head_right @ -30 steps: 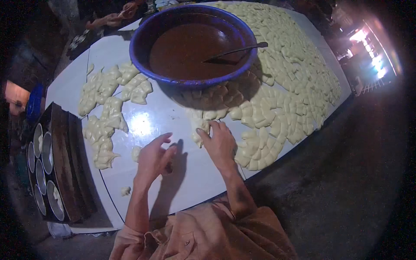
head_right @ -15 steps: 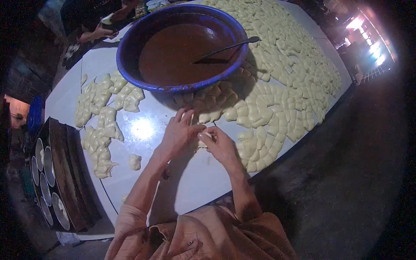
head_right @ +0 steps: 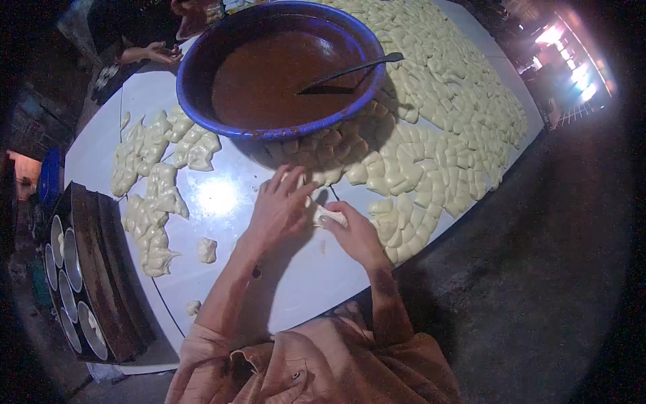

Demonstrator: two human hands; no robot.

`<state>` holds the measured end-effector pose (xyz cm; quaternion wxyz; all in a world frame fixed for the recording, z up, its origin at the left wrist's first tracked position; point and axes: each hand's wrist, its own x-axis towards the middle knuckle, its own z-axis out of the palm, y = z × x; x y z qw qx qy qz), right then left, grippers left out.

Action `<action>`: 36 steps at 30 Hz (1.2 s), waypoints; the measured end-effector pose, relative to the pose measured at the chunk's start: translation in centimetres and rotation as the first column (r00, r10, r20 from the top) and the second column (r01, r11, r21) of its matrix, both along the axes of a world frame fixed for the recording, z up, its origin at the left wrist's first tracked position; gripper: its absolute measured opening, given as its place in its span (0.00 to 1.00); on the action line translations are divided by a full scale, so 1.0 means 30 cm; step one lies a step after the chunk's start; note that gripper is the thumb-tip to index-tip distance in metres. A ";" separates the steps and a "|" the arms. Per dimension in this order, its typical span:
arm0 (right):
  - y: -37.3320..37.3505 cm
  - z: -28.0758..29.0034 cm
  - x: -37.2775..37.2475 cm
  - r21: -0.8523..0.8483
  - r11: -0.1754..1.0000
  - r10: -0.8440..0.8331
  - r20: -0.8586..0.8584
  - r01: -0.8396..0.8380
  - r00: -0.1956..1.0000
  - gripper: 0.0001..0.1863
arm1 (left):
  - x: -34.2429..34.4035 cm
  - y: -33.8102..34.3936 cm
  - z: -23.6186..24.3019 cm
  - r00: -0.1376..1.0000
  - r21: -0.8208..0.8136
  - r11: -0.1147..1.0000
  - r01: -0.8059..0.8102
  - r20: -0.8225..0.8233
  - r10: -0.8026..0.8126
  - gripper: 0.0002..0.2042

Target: The person takes small pieces of dough from a table, places a chocolate-colored filling in the center from a large bowl, folds the dough over the filling, and places the shaped pieces into round baking tins.

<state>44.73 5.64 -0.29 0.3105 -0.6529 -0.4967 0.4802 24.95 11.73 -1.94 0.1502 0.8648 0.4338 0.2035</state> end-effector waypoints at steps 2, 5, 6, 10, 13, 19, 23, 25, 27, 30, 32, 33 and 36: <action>-0.002 -0.007 0.000 0.072 0.978 0.164 0.325 -0.198 0.931 0.17 | 0.013 -0.022 0.049 0.993 -0.062 0.991 0.117 -0.008 -0.118 0.39; 0.001 -0.018 0.006 0.207 0.946 0.135 0.449 -0.250 0.883 0.16 | 0.054 -0.057 0.024 0.990 -0.099 0.985 0.139 0.007 -0.139 0.34; -0.002 -0.008 0.004 0.182 0.960 0.124 0.411 -0.214 0.903 0.14 | 0.053 -0.060 0.010 0.992 -0.098 0.987 0.128 0.003 -0.129 0.34; 0.007 -0.001 0.005 0.057 0.996 0.068 0.078 -0.073 0.995 0.17 | 0.050 -0.047 -0.005 0.991 -0.100 0.990 0.101 0.100 -0.091 0.23; 0.025 0.002 0.013 0.065 0.989 0.136 0.017 -0.136 0.991 0.20 | 0.044 -0.050 -0.031 0.980 -0.026 0.997 0.076 0.186 -0.070 0.17; 0.033 -0.044 0.003 0.081 0.996 0.020 0.070 -0.026 0.997 0.17 | 0.045 -0.048 -0.014 0.998 -0.059 0.997 0.046 0.052 -0.043 0.14; 0.033 -0.032 0.026 0.046 0.997 0.060 0.038 -0.062 0.997 0.13 | 0.036 -0.046 -0.021 0.996 -0.073 0.995 0.073 0.052 -0.070 0.05; 0.022 0.026 0.069 -0.173 0.973 0.040 -0.522 -0.151 0.852 0.11 | 0.033 -0.050 -0.026 0.994 -0.028 0.998 0.061 0.096 -0.058 0.04; -0.001 0.103 0.091 -0.080 0.974 0.104 -0.671 -0.211 0.734 0.10 | 0.030 -0.048 -0.026 0.995 -0.047 0.998 0.038 0.095 -0.034 0.06; -0.003 0.126 0.099 0.092 0.996 0.088 -0.883 -0.014 0.462 0.19 | 0.028 -0.075 0.027 0.995 -0.239 0.970 0.048 0.097 -0.025 0.20; 0.028 0.142 0.047 -0.021 0.999 -0.037 -0.844 0.036 0.535 0.20 | -0.019 -0.087 0.067 0.963 -0.351 0.933 0.081 0.270 0.019 0.39; 0.040 0.145 0.034 -0.137 0.987 -0.162 -0.787 0.086 0.596 0.21 | -0.020 -0.088 0.089 0.953 -0.347 0.934 0.090 0.302 0.021 0.41; 0.036 0.096 0.014 -0.109 0.994 -0.097 -0.748 0.023 0.657 0.18 | -0.004 -0.109 0.200 0.852 -0.545 0.834 0.085 0.474 0.223 0.32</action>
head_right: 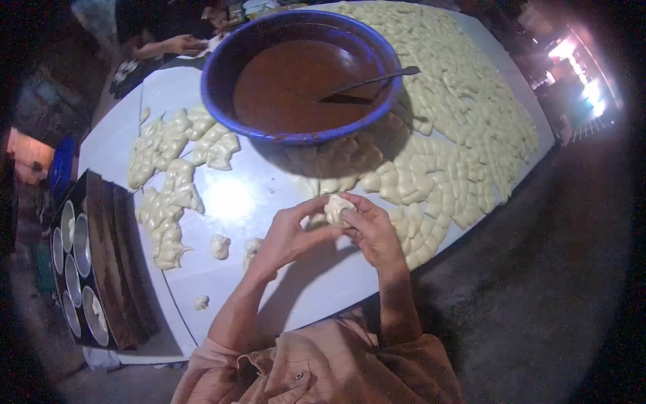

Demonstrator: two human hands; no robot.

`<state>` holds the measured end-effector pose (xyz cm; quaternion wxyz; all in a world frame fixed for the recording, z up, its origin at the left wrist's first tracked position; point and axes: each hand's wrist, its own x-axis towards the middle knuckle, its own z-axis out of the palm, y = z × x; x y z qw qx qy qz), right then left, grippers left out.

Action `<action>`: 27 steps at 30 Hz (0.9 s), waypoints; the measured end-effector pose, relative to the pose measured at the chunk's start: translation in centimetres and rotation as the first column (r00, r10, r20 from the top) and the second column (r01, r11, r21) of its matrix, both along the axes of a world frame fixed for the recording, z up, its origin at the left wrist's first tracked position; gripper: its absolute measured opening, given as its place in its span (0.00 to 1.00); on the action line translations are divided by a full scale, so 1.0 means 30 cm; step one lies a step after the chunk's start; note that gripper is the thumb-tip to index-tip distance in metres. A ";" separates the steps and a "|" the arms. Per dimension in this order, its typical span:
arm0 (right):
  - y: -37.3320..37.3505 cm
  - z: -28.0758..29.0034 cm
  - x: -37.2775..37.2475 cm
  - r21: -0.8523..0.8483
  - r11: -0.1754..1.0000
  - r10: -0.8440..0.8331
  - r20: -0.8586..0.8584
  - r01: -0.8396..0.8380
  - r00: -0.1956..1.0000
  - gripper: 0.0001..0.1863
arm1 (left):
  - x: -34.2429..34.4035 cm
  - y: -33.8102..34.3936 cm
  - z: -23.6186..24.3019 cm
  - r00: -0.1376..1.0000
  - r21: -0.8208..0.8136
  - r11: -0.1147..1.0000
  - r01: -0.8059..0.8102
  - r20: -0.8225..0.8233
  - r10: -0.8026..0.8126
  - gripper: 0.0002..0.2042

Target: The person takes small pieces of dough from a table, places a chocolate-colored filling in the center from a large bowl, folds the dough over the filling, and places the shaped pieces into round baking tins.

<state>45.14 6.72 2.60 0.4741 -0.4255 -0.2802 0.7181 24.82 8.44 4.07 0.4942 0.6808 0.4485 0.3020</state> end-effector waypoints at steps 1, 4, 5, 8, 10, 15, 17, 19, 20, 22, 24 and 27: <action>0.004 0.004 -0.019 0.002 1.000 0.021 0.057 -0.022 0.998 0.17 | 0.001 0.000 -0.001 0.996 -0.109 0.993 -0.048 0.071 0.056 0.27; 0.006 0.047 -0.082 0.097 0.995 -0.050 0.349 0.017 0.936 0.18 | -0.012 -0.009 0.006 0.974 -0.217 0.961 -0.169 0.110 0.196 0.19; 0.006 0.056 -0.094 0.194 0.981 -0.127 0.564 0.018 0.816 0.19 | -0.015 -0.017 0.010 0.961 -0.220 0.946 -0.238 0.087 0.262 0.16; 0.020 0.036 -0.112 0.349 0.937 -0.214 0.592 -0.008 0.777 0.16 | -0.033 -0.045 -0.036 0.935 -0.311 0.934 -0.174 0.245 0.256 0.30; 0.029 0.053 -0.136 0.322 0.946 -0.188 0.472 0.031 0.861 0.15 | -0.033 -0.038 -0.028 0.933 -0.219 0.956 -0.197 0.256 0.251 0.44; 0.012 0.162 -0.214 0.256 0.963 -0.083 -0.020 0.086 0.996 0.14 | 0.081 -0.024 0.042 0.849 0.171 0.929 -0.329 0.483 0.212 0.49; 0.032 0.203 -0.266 0.264 0.959 -0.055 -0.186 0.104 0.981 0.12 | 0.083 0.011 -0.022 0.769 0.279 0.847 -0.453 0.603 0.213 0.49; 0.081 0.237 -0.282 0.219 0.974 -0.009 -0.199 0.054 0.980 0.11 | 0.108 0.037 -0.028 0.653 0.151 0.873 -0.465 0.724 0.223 0.49; 0.116 0.251 -0.287 0.163 0.987 0.030 -0.215 0.005 0.976 0.10 | 0.113 0.051 -0.021 0.521 0.014 0.895 -0.445 0.817 0.246 0.49; 0.208 0.242 -0.290 0.218 0.976 0.032 -0.147 0.001 0.989 0.09 | 0.105 0.058 -0.008 0.496 -0.081 0.896 -0.436 0.810 0.314 0.47; 0.338 0.252 -0.285 0.366 0.931 -0.023 0.081 -0.008 0.996 0.09 | 0.064 0.026 -0.011 0.513 -0.406 0.872 -0.272 0.706 0.489 0.41; 0.598 0.253 -0.259 0.410 0.857 -0.001 0.607 -0.312 0.795 0.10 | -0.046 -0.021 -0.018 0.575 -0.477 0.827 -0.298 0.602 0.554 0.31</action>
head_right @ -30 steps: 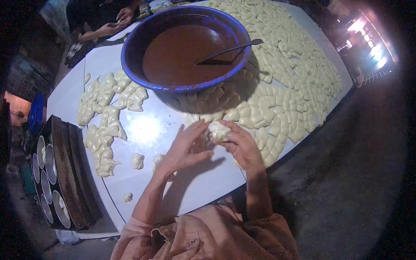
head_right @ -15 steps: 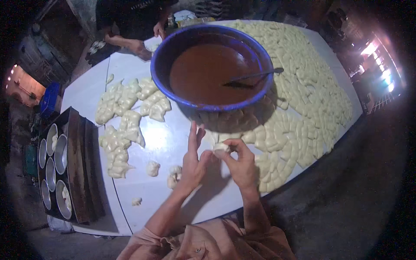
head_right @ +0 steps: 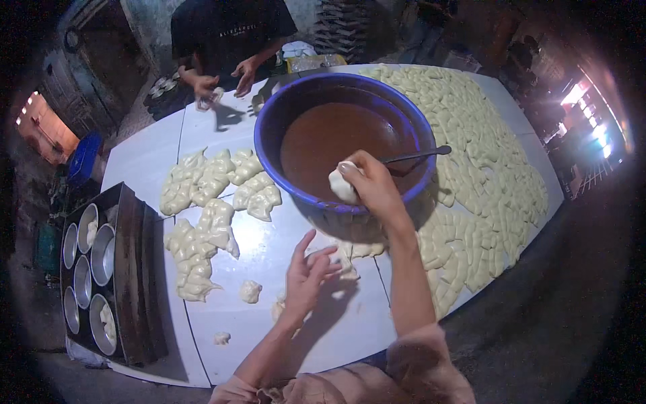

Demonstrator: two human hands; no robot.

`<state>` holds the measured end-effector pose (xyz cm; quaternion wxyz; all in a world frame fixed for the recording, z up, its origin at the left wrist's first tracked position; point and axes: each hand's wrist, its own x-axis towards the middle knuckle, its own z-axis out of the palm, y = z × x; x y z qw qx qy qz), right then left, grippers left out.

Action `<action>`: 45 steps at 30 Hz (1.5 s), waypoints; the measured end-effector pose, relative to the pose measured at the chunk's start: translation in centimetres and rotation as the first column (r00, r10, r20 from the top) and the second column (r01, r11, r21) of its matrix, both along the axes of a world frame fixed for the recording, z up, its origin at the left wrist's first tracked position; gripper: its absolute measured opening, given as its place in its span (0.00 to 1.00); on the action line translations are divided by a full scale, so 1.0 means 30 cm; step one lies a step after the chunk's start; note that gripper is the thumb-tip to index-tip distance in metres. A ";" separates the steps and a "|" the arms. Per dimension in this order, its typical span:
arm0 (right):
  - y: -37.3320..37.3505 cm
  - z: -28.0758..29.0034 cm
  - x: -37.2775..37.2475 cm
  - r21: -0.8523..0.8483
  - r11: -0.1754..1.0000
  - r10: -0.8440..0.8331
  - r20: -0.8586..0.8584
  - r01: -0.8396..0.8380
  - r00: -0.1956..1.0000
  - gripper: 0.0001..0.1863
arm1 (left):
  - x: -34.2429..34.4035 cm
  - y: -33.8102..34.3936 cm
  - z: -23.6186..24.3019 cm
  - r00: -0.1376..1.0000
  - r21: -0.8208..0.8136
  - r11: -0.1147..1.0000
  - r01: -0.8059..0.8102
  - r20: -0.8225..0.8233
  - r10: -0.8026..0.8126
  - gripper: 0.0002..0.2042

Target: The person takes small pieces of dough from a table, places a chocolate-colored filling in the center from a large bowl, folds the dough over the filling, and places the shaped pieces into round baking tins.

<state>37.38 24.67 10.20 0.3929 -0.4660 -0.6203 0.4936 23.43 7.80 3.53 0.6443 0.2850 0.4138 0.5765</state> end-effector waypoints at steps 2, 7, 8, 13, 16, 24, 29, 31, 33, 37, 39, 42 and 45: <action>0.093 0.007 0.001 0.076 0.989 0.083 0.400 -0.124 0.913 0.16 | -0.059 -0.001 -0.022 0.994 -0.036 0.999 0.025 -0.102 -0.029 0.25; 0.197 -0.111 0.007 -0.105 0.876 0.341 0.826 -0.471 0.449 0.14 | -0.104 0.000 -0.040 0.987 -0.062 0.997 0.042 -0.150 -0.051 0.20; 0.183 -0.077 -0.021 -0.105 0.869 0.349 0.823 -0.484 0.448 0.14 | -0.115 -0.003 -0.041 0.987 -0.064 0.998 0.028 -0.155 -0.038 0.20; 0.122 -0.016 -0.033 -0.290 0.894 0.379 0.085 -0.341 0.921 0.11 | -0.090 0.002 -0.031 0.985 -0.051 0.998 0.046 -0.163 -0.054 0.20; 0.025 0.030 -0.050 -0.307 0.879 0.276 -0.296 -0.365 0.915 0.08 | -0.070 0.051 0.020 0.966 -0.039 0.996 0.085 -0.240 -0.092 0.22; -0.285 -0.074 -0.042 -0.335 0.914 0.053 -0.461 -0.229 0.886 0.08 | -0.043 0.036 0.003 0.936 -0.064 0.997 0.037 0.352 -0.012 0.20; -0.435 -0.142 -0.056 0.122 0.976 0.183 -0.016 -0.180 0.983 0.24 | -0.108 -0.029 -0.030 0.971 -0.223 0.962 -0.159 0.139 0.193 0.15; -0.490 -0.144 -0.104 0.340 0.925 0.101 0.211 -0.170 0.972 0.26 | -0.113 -0.059 -0.005 0.975 -0.198 0.961 -0.193 0.072 0.210 0.17; -0.521 -0.224 -0.130 0.435 0.897 -0.051 0.276 -0.077 0.960 0.22 | -0.108 -0.071 -0.031 0.977 -0.184 0.960 -0.210 0.000 0.214 0.18; -0.553 -0.258 -0.164 0.397 0.916 -0.132 0.188 0.047 0.973 0.13 | -0.120 -0.093 -0.017 0.969 -0.107 0.968 -0.227 -0.124 0.213 0.21; -0.551 -0.247 -0.179 0.162 0.985 -0.070 0.068 0.058 0.995 0.12 | -0.135 -0.089 -0.029 0.975 -0.088 0.974 -0.209 -0.098 0.200 0.21; -0.555 -0.231 -0.182 -0.129 0.992 -0.051 -0.291 0.014 0.955 0.11 | -0.175 -0.065 0.014 0.986 -0.158 0.982 -0.105 -0.145 0.082 0.21; -0.576 -0.198 -0.139 -0.289 0.949 0.047 -0.272 -0.128 0.961 0.16 | -0.225 -0.066 0.039 0.992 -0.210 0.975 -0.068 -0.117 0.044 0.18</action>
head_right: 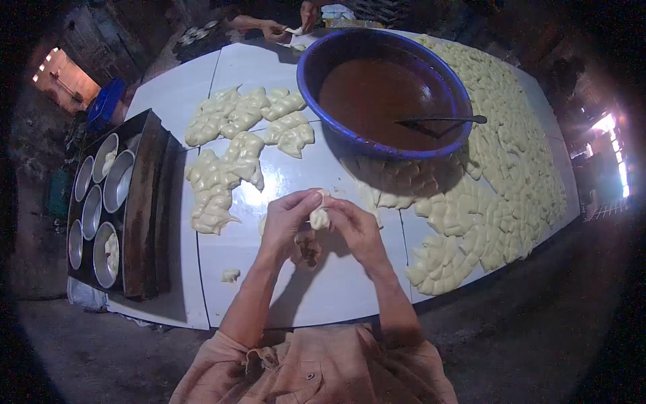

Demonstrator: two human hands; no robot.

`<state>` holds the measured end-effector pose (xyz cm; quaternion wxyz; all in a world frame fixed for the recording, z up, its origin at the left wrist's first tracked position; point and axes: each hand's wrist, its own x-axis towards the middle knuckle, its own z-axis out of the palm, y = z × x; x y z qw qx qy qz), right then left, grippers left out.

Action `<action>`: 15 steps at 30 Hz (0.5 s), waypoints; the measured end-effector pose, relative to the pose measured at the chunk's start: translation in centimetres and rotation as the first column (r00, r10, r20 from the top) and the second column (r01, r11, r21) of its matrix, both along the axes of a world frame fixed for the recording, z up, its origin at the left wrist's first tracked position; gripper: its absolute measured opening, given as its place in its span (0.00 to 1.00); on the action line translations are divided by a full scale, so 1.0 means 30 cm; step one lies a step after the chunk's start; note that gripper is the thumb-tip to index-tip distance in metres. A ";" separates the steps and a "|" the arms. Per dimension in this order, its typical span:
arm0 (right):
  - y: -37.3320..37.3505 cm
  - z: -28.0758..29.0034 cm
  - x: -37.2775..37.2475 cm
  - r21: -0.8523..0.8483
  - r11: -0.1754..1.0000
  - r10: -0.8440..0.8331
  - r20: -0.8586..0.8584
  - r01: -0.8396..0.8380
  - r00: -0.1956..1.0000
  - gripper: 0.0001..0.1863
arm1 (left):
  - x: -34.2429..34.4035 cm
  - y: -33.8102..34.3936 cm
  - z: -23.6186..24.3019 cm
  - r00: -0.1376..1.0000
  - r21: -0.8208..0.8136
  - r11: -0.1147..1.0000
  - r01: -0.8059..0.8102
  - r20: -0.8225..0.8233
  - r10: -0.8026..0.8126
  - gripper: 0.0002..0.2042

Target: The person takes small pieces of dough from a table, places a chocolate-colored filling in the center from a large bowl, folds the dough over the filling, and places the shaped pieces into round baking tins.

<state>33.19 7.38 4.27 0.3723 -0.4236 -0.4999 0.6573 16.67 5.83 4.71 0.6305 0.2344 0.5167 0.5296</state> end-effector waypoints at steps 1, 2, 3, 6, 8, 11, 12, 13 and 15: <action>-0.007 -0.002 0.013 0.000 1.000 -0.001 -0.003 0.001 1.000 0.16 | -0.009 -0.003 0.004 1.000 0.011 1.000 0.017 -0.015 -0.017 0.18; -0.013 -0.006 0.022 0.173 0.983 0.045 0.063 -0.056 0.997 0.17 | -0.008 -0.012 0.012 1.000 0.010 1.000 0.018 -0.018 -0.018 0.18; -0.019 -0.013 0.026 0.336 0.934 0.079 0.135 -0.121 0.988 0.19 | -0.005 -0.026 0.023 0.999 0.010 1.000 0.025 -0.021 -0.024 0.18; 0.001 -0.094 0.034 0.441 0.898 -0.025 0.022 0.013 0.999 0.15 | 0.040 -0.064 0.030 0.998 0.075 0.996 0.046 -0.044 -0.042 0.17; -0.001 -0.071 0.006 0.507 0.853 -0.072 -0.111 0.119 0.991 0.11 | 0.036 -0.087 0.043 0.994 0.121 0.991 0.061 -0.101 -0.049 0.14; -0.042 -0.034 -0.049 0.203 0.950 -0.135 -0.412 0.235 0.901 0.13 | 0.007 -0.097 0.010 0.990 0.108 0.986 0.124 -0.084 -0.115 0.11; -0.042 -0.085 -0.034 0.303 0.936 -0.067 -0.350 0.181 0.934 0.15 | 0.025 -0.100 0.001 0.994 0.163 0.983 0.089 -0.077 -0.077 0.11; -0.036 -0.098 -0.024 0.490 0.859 -0.105 -0.115 0.148 0.988 0.13 | 0.028 -0.107 -0.001 0.994 0.155 0.984 0.091 -0.074 -0.081 0.11; -0.037 -0.118 -0.023 0.529 0.819 -0.238 -0.035 0.220 0.971 0.10 | 0.033 -0.122 -0.001 0.991 0.072 0.989 0.131 -0.031 -0.129 0.11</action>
